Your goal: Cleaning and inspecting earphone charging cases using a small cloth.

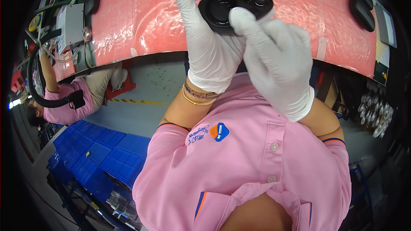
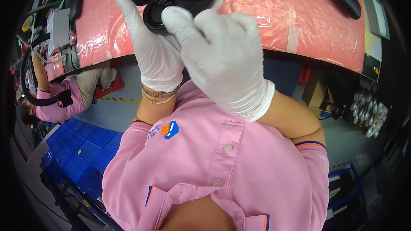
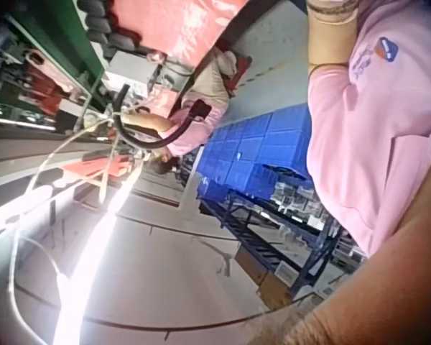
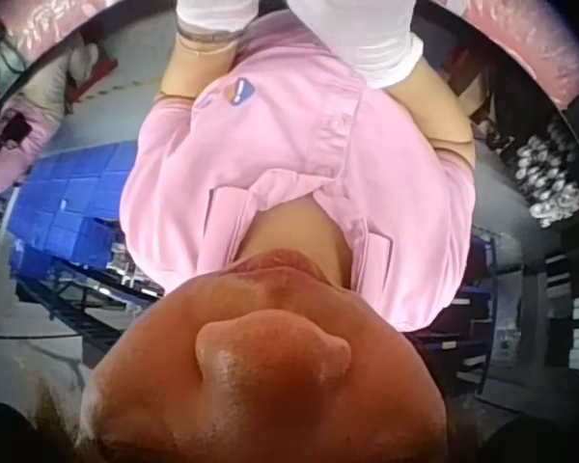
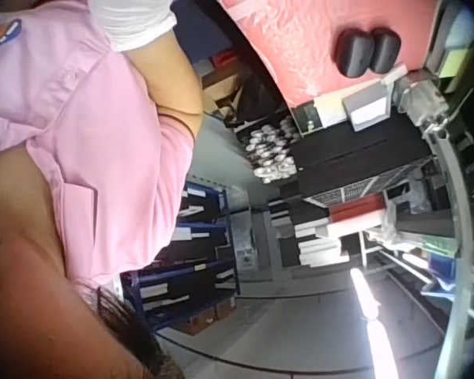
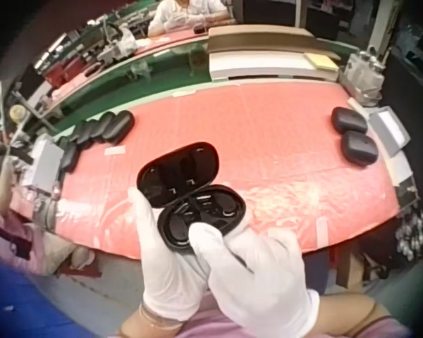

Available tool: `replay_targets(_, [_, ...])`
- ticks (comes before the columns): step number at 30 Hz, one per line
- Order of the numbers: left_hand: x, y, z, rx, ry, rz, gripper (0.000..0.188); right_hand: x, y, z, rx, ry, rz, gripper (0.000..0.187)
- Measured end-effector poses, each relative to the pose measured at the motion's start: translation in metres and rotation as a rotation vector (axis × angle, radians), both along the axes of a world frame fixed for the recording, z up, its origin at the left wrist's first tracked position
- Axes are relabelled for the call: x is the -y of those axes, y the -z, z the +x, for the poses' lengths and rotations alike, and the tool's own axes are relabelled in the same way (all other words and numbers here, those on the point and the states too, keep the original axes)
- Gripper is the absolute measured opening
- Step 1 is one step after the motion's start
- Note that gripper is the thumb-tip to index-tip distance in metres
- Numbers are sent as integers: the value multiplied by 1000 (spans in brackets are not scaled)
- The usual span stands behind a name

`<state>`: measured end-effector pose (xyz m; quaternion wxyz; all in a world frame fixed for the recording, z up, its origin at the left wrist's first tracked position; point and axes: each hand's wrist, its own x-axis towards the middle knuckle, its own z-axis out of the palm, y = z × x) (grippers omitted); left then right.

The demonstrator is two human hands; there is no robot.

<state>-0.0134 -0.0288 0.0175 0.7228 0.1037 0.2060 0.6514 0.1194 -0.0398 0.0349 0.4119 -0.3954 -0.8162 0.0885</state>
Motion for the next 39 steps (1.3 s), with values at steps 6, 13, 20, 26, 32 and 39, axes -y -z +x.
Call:
replay_targets(6, [-4, -8, -6, 446, 194, 19, 76, -13, 3, 20, -80, -9, -87, 44])
replay_targets(13, [0, -19, -2, 105, 244, -235, 75, -28, 3, 47, -100, 1, -216, 37])
replay_targets(20, [1, -20, -11, 161, 447, -281, 72, -57, 7, 75, 334, -331, 46, 51])
replay_targets(26, [14, -32, -18, 92, 628, -455, 75, -70, -5, 97, 542, -358, 272, 52])
replay_targets(32, [22, -31, -21, 32, 843, -513, 71, -69, -9, 81, 463, -474, 308, 51])
replay_targets(39, [9, -24, -20, -66, 686, -174, 107, -68, 13, 76, -427, -248, -394, 30])
